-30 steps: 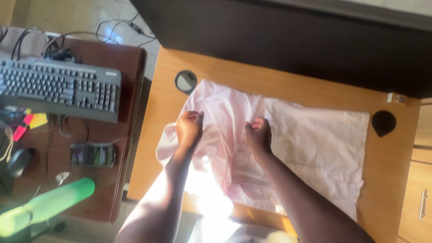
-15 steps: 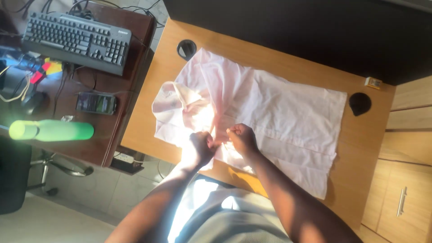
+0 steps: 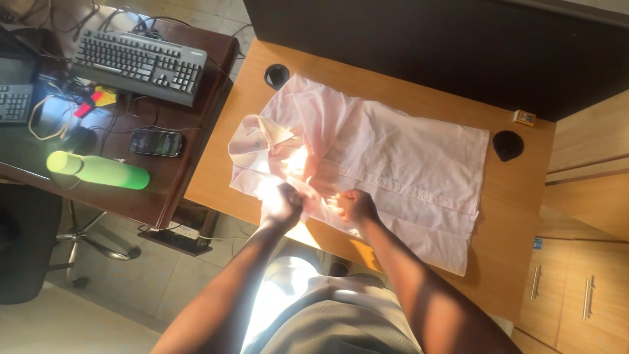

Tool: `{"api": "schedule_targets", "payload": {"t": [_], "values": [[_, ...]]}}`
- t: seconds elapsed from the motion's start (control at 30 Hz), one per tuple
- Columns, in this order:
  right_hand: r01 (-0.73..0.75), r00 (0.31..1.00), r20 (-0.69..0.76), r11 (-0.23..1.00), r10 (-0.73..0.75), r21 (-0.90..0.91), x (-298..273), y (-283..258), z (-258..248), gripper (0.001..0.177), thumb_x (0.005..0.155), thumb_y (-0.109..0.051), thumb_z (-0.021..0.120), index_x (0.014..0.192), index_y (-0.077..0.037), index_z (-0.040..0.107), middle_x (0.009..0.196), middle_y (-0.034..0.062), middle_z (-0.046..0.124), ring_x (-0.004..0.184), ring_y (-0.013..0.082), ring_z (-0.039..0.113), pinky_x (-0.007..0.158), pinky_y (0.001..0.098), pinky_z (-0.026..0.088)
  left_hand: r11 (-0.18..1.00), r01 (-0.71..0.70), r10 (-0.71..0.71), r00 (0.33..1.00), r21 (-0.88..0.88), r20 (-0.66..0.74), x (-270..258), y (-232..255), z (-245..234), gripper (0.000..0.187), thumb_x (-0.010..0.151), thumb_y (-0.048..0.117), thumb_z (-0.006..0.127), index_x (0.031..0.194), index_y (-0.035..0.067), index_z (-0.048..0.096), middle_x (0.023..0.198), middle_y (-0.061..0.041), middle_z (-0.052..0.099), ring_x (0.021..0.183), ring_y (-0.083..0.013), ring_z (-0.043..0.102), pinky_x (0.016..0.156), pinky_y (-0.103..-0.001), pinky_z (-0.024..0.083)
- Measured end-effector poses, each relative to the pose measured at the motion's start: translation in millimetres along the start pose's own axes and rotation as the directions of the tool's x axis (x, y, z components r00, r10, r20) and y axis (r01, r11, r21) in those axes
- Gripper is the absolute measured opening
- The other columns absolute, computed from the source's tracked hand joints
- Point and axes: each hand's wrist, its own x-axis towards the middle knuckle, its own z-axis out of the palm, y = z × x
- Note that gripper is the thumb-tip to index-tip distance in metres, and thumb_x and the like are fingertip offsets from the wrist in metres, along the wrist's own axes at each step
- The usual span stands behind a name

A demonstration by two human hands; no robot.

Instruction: The person folds a light pink shirt on a wooden table. They smooth the fabric, fold the sleeves inward, fold the bottom up, and then fold the shirt in half, pressing it flat to complete the fold.

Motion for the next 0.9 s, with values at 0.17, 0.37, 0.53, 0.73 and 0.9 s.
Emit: {"api": "schedule_targets", "payload": {"t": [0.17, 0.37, 0.53, 0.73, 0.9], "values": [[-0.038, 0.997, 0.066, 0.999, 0.036, 0.033, -22.5, -1.9, 20.1, 0.039, 0.085, -0.021, 0.071, 0.117, 0.001, 0.070, 0.086, 0.0167, 0.073, 0.069, 0.0256, 0.076, 0.057, 0.0345, 0.067, 0.974, 0.228, -0.226, 0.957, -0.008, -0.180, -19.1, 95.6, -91.1, 0.026, 0.096, 0.040, 0.064, 0.094, 0.015, 0.058, 0.083, -0.009, 0.068, 0.092, -0.0330, 0.072, 0.082, -0.042, 0.054], [-0.042, 0.980, 0.192, 0.999, 0.043, -0.009, -35.7, -27.1, 36.4, 0.046, 0.091, -0.035, 0.070, 0.126, -0.005, 0.066, 0.099, 0.0131, 0.075, 0.078, 0.0219, 0.075, 0.065, 0.0343, 0.066, 0.650, 0.508, -0.624, 0.781, -0.566, -0.015, -1.6, 107.1, -128.9, 0.026, 0.088, 0.024, 0.078, 0.082, 0.009, 0.057, 0.067, -0.008, 0.065, 0.068, -0.0227, 0.069, 0.058, -0.033, 0.053], [-0.131, 0.956, 0.277, 0.985, 0.096, 0.112, -95.2, -84.4, 59.3, 0.049, 0.102, -0.050, 0.048, 0.133, -0.015, 0.064, 0.103, 0.0088, 0.073, 0.084, 0.0177, 0.070, 0.072, 0.0322, 0.061, 0.248, 0.598, -0.569, 0.726, -0.762, 0.385, 0.4, 100.7, -155.1, 0.011, 0.076, 0.001, 0.068, 0.085, -0.002, 0.062, 0.073, -0.013, 0.059, 0.061, -0.0285, 0.066, 0.057, -0.046, 0.064], [-0.115, 0.972, 0.234, 0.848, -0.011, 0.518, -44.6, -30.9, 95.5, 0.036, 0.091, -0.031, 0.074, 0.098, 0.000, 0.057, 0.076, 0.0188, 0.064, 0.064, 0.0375, 0.074, 0.049, 0.0447, 0.061, 0.240, 0.757, -0.417, 0.646, -0.608, 0.640, -16.4, 117.4, -208.4, 0.018, 0.072, 0.001, 0.068, 0.086, -0.008, 0.060, 0.072, -0.013, 0.051, 0.053, -0.0276, 0.062, 0.068, -0.062, 0.063], [0.134, 0.985, -0.126, 0.984, -0.119, 0.117, -85.1, -61.1, 110.4, 0.025, 0.081, -0.016, 0.072, 0.104, -0.006, 0.074, 0.094, 0.0116, 0.074, 0.065, 0.0193, 0.071, 0.049, 0.0289, 0.057, 0.708, 0.680, -0.471, 0.655, -0.189, 0.591, -3.7, 44.8, -178.5, 0.044, 0.079, 0.025, 0.069, 0.117, 0.002, 0.068, 0.101, -0.018, 0.071, 0.091, -0.0374, 0.077, 0.080, -0.059, 0.062]]}}
